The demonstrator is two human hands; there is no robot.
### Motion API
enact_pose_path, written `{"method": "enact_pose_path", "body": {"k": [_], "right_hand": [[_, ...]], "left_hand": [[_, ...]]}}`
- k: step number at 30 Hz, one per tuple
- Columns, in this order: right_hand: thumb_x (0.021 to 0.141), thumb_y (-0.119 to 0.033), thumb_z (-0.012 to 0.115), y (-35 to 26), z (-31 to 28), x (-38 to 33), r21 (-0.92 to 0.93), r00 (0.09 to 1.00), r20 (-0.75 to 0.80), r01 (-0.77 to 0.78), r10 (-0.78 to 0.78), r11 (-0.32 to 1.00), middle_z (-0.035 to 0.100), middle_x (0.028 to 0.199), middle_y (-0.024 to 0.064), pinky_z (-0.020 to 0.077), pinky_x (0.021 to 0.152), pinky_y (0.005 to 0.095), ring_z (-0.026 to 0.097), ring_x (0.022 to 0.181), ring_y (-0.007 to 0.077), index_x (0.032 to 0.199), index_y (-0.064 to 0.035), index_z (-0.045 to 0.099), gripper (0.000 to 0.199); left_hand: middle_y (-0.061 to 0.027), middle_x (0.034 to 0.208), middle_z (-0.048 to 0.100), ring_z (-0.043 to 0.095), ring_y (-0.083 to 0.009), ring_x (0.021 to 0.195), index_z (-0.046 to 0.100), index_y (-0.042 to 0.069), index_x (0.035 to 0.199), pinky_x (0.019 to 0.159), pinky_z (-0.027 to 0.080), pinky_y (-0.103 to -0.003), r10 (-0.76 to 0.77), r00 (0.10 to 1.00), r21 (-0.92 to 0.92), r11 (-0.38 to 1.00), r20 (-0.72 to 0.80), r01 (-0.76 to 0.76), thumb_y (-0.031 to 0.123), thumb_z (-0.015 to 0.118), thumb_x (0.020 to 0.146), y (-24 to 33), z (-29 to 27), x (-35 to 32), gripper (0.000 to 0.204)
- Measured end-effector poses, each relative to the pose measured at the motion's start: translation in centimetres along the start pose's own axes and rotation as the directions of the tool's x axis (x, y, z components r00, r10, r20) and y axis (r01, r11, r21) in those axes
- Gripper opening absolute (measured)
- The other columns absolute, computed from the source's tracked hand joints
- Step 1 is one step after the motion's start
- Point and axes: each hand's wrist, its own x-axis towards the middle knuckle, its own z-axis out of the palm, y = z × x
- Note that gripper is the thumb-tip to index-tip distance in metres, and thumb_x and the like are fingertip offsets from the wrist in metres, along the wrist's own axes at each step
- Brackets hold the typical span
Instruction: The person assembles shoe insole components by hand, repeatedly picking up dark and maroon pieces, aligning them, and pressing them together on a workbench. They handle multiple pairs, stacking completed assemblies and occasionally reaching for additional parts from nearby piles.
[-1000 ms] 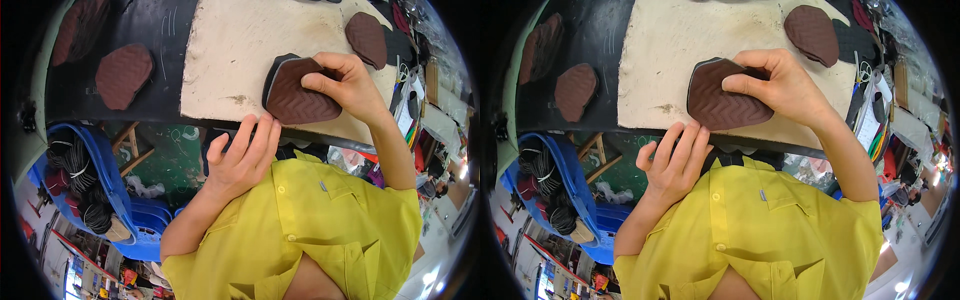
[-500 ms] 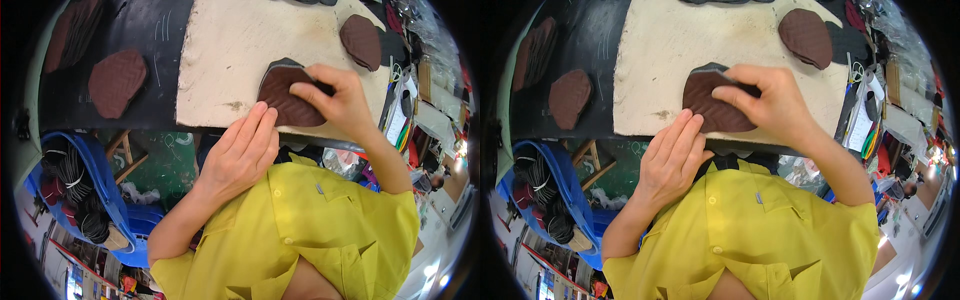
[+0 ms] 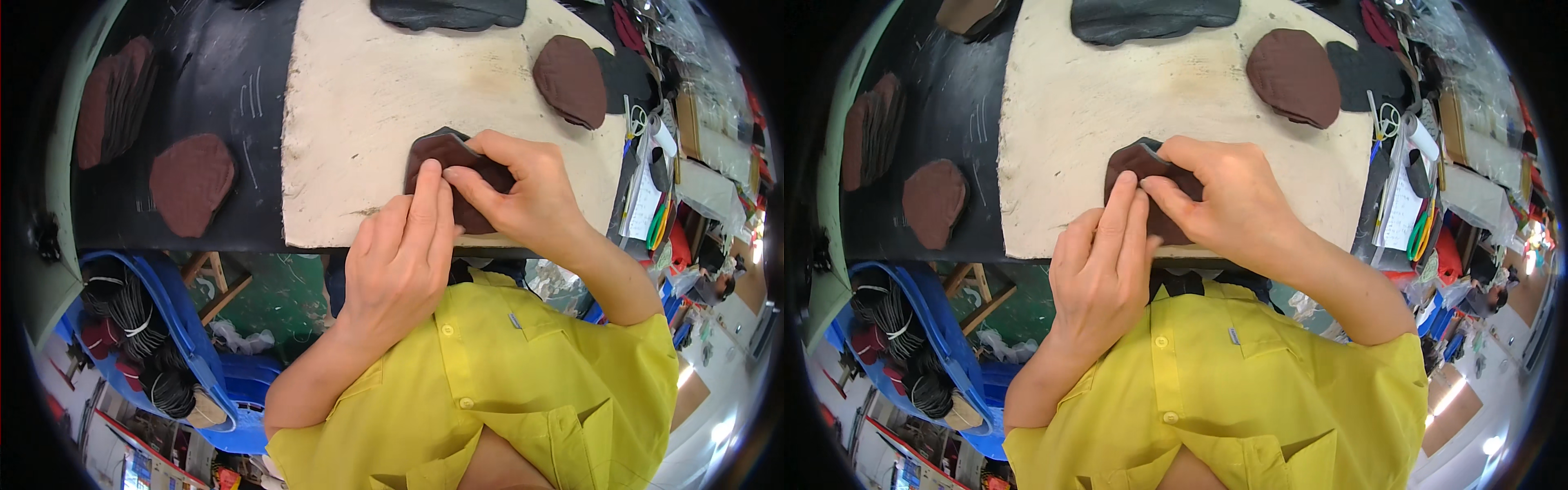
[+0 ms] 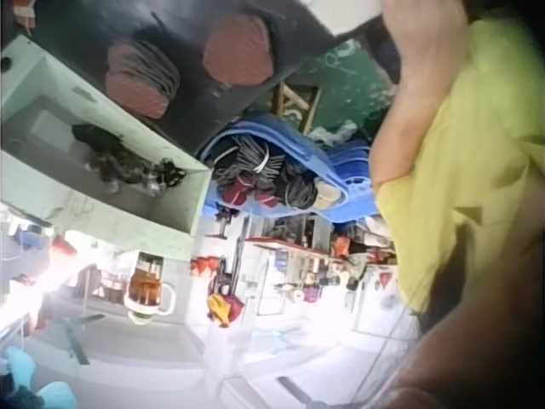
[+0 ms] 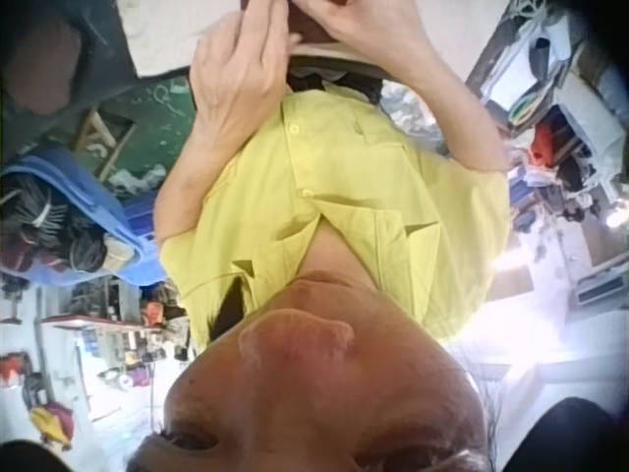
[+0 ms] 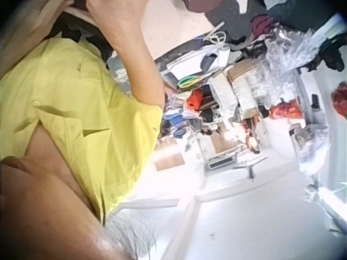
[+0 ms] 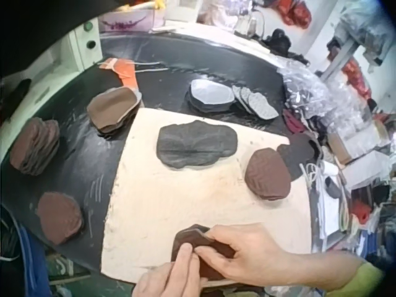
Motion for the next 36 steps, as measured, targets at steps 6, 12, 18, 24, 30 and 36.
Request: {"method": "enact_pose_path", "body": {"k": [6,12,18,24,30,36], "right_hand": [[0.078,-0.005,0.076,0.9,-0.4,-3.7,-0.252,0.9,-0.201,0.334,-0.386,0.908,0.065,0.078,0.0119,0.0515,0.053,0.034,0.064,0.063,0.0292,0.098,0.0016,0.066,0.024],[0.082,-0.006,0.076,1.9,-0.5,-4.7,0.171,0.962,-0.258,-0.05,0.094,0.984,0.068,0.071,0.0094,0.0505,0.051,0.0266,0.065,0.058,0.0143,0.09,0.0032,0.068,0.015],[0.085,-0.014,0.075,2.5,-1.0,-3.8,0.406,0.925,-0.11,-0.293,0.364,0.866,0.068,0.066,0.0095,0.0508,0.052,0.0264,0.066,0.057,0.0129,0.084,0.0018,0.066,0.018],[0.081,-0.017,0.072,2.3,-2.3,-2.4,0.044,0.984,-0.083,-0.152,0.156,0.987,0.063,0.064,0.016,0.0505,0.054,0.0436,0.064,0.061,0.0375,0.077,-0.0044,0.06,0.018],[0.081,-0.015,0.07,2.7,-4.3,-2.0,0.185,0.987,0.093,-0.149,0.133,0.971,0.063,0.063,0.0164,0.0495,0.054,0.0417,0.065,0.06,0.0347,0.08,-0.0014,0.06,0.017],[0.08,-0.012,0.07,2.9,-3.9,-2.0,0.163,0.985,0.082,-0.164,0.152,0.973,0.061,0.059,0.0133,0.0489,0.054,0.0399,0.063,0.055,0.0319,0.085,-0.0024,0.063,0.013]], "left_hand": [[-0.0133,0.13,0.062,0.056,-0.0187,0.091,0.068,-0.003,0.112,0.073,0.046,-0.027,0.05,0.998,0.213,0.976,0.029,-0.055,0.016,0.054,0.094,0.5,0.7,0.6,0.03],[-0.01,0.136,0.059,0.054,-0.0174,0.093,0.063,0.005,0.127,0.077,0.044,-0.03,0.018,0.988,0.37,0.926,0.155,-0.075,0.063,0.028,0.1,1.5,0.3,0.3,0.073],[-0.0125,0.138,0.055,0.052,-0.0214,0.09,0.06,0.011,0.135,0.074,0.043,-0.032,0.042,0.989,0.345,0.934,0.145,-0.09,0.073,0.031,0.091,1.4,0.5,0.9,0.081],[-0.0222,0.14,0.048,0.045,-0.0389,0.133,0.055,-0.009,0.129,0.104,0.041,-0.047,0.149,0.969,0.022,0.988,0.197,-0.156,0.06,0.064,0.078,1.4,0.4,2.9,0.086],[-0.028,0.149,0.038,0.036,-0.043,0.139,0.049,-0.004,0.137,0.11,0.032,-0.05,0.133,0.943,-0.14,0.986,0.304,-0.094,0.065,0.07,0.065,1.4,0.1,3.6,0.102],[-0.0285,0.153,0.031,0.027,-0.044,0.143,0.048,0.007,0.143,0.113,0.026,-0.051,0.225,0.87,-0.23,0.964,0.439,-0.133,0.064,0.071,0.066,0.2,-1.3,3.7,0.098]]}}
